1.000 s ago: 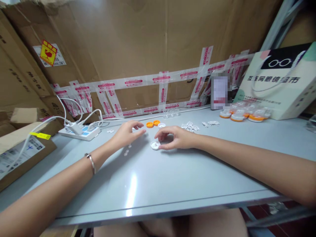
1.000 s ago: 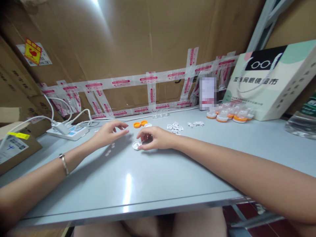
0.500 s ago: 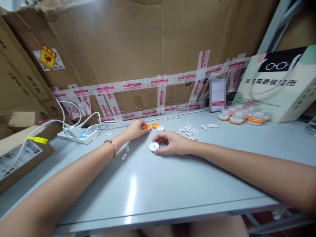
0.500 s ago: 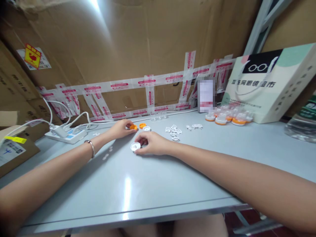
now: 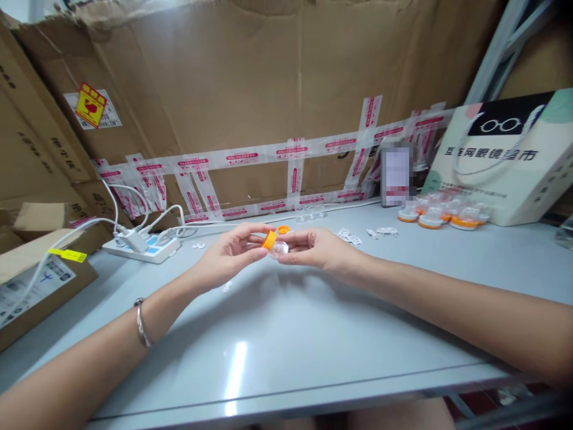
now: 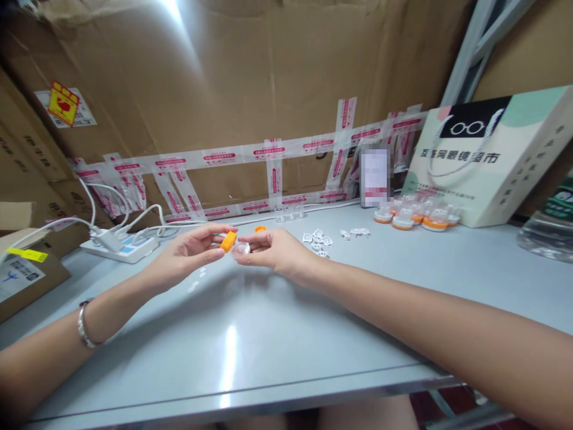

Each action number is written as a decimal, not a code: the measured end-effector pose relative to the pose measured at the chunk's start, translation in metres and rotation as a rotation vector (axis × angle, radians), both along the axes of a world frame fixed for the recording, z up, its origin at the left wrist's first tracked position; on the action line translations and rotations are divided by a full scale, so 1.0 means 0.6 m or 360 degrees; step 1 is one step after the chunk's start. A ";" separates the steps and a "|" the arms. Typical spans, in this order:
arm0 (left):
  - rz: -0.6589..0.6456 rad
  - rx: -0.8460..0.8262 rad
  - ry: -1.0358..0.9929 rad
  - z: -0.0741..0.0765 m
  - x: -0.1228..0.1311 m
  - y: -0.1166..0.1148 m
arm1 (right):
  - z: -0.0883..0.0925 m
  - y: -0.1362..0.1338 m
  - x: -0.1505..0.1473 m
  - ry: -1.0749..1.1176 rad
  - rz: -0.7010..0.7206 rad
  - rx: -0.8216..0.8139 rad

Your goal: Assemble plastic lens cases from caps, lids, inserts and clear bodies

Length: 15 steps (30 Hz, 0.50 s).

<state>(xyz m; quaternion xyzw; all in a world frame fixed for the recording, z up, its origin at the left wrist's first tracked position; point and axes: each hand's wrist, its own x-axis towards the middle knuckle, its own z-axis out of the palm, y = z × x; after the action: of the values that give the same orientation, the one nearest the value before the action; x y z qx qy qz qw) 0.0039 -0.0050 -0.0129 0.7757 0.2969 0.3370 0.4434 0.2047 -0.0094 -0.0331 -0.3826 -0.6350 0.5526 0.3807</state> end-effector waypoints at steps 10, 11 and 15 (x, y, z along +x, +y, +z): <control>0.0007 0.0070 -0.0042 0.002 -0.003 -0.001 | 0.009 -0.018 -0.001 -0.0078 -0.0205 0.0128; 0.0014 0.0086 -0.0028 0.002 -0.002 -0.003 | 0.009 -0.019 -0.001 -0.0080 -0.0198 0.0150; -0.0002 0.0239 0.0042 -0.001 -0.001 -0.006 | 0.009 -0.024 -0.003 -0.0070 -0.0149 0.0250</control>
<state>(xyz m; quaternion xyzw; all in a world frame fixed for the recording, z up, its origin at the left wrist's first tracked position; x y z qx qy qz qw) 0.0034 -0.0087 -0.0137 0.8112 0.2762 0.3479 0.3802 0.2027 -0.0237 -0.0279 -0.3929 -0.6661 0.4741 0.4210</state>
